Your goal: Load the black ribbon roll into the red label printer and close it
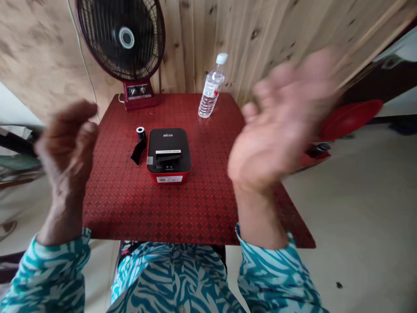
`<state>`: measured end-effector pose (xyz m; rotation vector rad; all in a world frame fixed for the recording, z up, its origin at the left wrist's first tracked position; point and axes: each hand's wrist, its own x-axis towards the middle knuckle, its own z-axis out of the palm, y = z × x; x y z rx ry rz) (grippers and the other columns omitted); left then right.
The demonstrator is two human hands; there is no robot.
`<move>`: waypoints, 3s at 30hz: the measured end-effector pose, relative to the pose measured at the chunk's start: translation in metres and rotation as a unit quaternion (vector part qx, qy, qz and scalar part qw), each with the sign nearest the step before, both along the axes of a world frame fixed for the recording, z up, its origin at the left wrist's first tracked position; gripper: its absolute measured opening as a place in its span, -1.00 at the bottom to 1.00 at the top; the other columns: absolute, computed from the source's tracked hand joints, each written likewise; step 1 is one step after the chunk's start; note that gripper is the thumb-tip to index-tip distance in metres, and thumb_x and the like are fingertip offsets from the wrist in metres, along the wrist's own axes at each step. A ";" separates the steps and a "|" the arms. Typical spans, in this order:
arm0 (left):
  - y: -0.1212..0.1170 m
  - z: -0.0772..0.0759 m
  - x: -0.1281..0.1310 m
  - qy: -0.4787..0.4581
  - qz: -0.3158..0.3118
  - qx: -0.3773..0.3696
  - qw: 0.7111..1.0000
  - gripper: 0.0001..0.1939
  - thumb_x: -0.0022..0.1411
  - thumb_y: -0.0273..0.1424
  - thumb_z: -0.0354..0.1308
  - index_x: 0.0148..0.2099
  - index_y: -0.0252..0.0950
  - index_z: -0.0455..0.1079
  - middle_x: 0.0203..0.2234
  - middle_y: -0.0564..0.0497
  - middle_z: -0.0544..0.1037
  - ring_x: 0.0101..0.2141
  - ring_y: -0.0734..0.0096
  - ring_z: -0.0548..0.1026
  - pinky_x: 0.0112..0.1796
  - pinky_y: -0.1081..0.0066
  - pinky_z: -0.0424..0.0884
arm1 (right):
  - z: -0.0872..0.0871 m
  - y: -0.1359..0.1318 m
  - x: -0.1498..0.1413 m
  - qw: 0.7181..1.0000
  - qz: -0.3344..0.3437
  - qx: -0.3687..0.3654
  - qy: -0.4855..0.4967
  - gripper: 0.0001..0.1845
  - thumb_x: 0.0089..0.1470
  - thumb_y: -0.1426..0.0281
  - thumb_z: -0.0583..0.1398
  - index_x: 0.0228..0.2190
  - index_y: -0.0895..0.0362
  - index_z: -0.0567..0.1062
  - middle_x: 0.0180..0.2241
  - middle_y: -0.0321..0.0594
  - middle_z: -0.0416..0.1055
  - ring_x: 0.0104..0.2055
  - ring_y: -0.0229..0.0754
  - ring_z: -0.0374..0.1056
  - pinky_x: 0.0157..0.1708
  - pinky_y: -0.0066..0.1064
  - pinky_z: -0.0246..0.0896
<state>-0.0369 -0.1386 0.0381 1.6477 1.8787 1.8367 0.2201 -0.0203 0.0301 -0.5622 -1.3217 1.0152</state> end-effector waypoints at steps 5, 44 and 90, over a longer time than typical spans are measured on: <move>0.016 -0.035 0.006 0.063 -0.073 -0.097 0.991 -0.75 0.25 -0.28 0.16 -0.08 -0.27 0.47 -0.22 -0.02 0.58 -0.20 0.36 0.51 -0.10 0.31 0.41 | -0.075 0.023 -0.051 0.991 -0.002 -0.133 0.020 -0.53 0.10 0.01 0.08 -0.01 -0.07 0.35 0.05 -0.29 0.36 0.11 -0.10 0.27 0.14 -0.03 0.08; 0.042 -0.091 0.012 -0.413 -0.212 -0.230 0.855 -0.36 -0.06 -0.37 0.33 0.13 -0.21 0.35 0.03 -0.09 0.48 -0.03 0.13 0.46 -0.15 0.34 0.40 | -0.128 0.021 -0.069 0.981 0.060 -0.185 -0.024 -0.48 0.09 0.06 0.13 0.04 -0.02 0.37 0.15 -0.21 0.28 0.19 -0.10 0.17 0.22 -0.15 0.00; 0.093 -0.004 0.018 0.330 -0.219 -0.233 0.888 -0.72 0.06 -0.26 0.22 -0.13 -0.11 0.48 -0.24 -0.03 0.60 -0.23 0.12 0.53 -0.18 0.24 0.41 | -0.145 0.026 -0.075 0.993 0.001 -0.116 -0.027 -0.61 0.18 0.18 -0.01 -0.08 0.01 0.47 -0.05 -0.19 0.42 0.06 -0.14 0.28 0.13 -0.22 0.10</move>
